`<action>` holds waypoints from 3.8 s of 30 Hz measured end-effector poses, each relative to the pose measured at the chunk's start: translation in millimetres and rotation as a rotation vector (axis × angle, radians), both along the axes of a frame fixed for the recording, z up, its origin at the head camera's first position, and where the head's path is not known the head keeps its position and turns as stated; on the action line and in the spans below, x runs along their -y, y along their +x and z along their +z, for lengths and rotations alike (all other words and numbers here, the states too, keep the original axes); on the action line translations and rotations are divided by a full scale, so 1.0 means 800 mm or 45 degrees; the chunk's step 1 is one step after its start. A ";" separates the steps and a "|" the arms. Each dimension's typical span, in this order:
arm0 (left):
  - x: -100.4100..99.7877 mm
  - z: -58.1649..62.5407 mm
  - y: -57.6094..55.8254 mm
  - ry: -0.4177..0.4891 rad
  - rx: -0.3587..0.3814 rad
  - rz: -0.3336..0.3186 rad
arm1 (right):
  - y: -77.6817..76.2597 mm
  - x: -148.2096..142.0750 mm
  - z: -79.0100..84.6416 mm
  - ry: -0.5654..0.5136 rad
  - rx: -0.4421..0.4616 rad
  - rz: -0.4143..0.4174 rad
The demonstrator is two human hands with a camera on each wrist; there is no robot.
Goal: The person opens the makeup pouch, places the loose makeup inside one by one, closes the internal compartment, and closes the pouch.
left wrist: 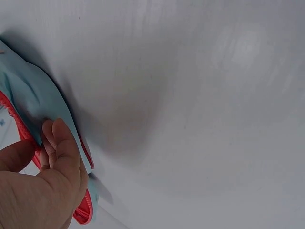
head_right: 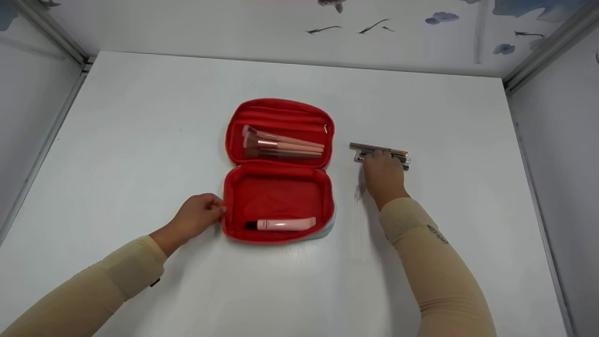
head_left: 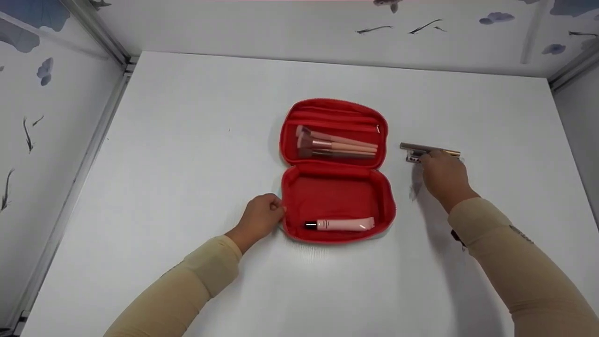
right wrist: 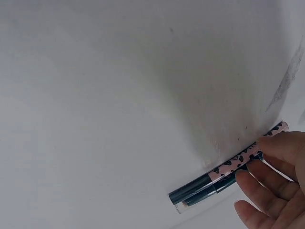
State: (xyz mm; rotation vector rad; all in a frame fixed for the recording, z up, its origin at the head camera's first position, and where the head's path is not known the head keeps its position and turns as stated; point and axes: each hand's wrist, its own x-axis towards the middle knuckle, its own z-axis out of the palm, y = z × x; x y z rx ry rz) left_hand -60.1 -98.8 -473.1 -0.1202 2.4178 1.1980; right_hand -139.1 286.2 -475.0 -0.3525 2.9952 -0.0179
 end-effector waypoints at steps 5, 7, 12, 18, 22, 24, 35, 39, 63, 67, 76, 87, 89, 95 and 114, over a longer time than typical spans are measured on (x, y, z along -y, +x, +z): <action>0.000 0.000 0.000 -0.013 -0.007 -0.010 | -0.002 0.001 0.000 0.063 0.026 0.015; 0.000 -0.001 0.000 -0.013 -0.007 -0.010 | -0.003 0.001 0.000 0.091 0.025 0.028; 0.000 -0.001 0.000 -0.012 0.003 -0.008 | -0.005 0.001 -0.002 0.156 0.030 0.057; 0.000 -0.004 0.000 -0.011 0.000 -0.009 | -0.009 0.000 -0.006 0.199 0.036 0.099; 0.000 -0.004 0.000 -0.016 0.001 -0.007 | -0.012 0.000 -0.007 0.200 0.046 0.110; 0.000 -0.004 -0.001 -0.023 0.006 -0.004 | -0.013 0.000 -0.008 0.184 0.052 0.115; 0.000 0.000 0.000 -0.028 0.003 0.004 | -0.017 0.005 0.000 0.164 0.113 0.133; 0.000 -0.002 0.001 -0.005 0.024 0.017 | -0.017 0.006 0.002 0.176 0.136 0.114; 0.000 0.001 0.002 -0.001 0.070 0.032 | -0.014 0.007 -0.001 -0.004 0.104 0.078; 0.000 0.001 0.002 -0.006 0.055 0.026 | -0.012 0.012 0.006 -0.091 0.110 0.018; -0.001 0.000 0.001 -0.021 0.032 0.014 | -0.006 0.025 0.025 -0.164 0.108 -0.003; -0.001 0.000 0.001 -0.017 0.026 0.012 | 0.005 0.040 0.046 -0.201 0.122 0.028; -0.001 0.000 0.001 -0.011 0.027 0.016 | 0.007 0.043 0.048 -0.208 0.110 0.045; -0.001 -0.001 0.001 -0.017 0.033 0.024 | 0.013 0.053 0.054 -0.209 0.085 0.091; -0.002 0.000 0.002 0.005 0.044 0.039 | 0.036 0.073 0.056 -0.281 -0.092 0.306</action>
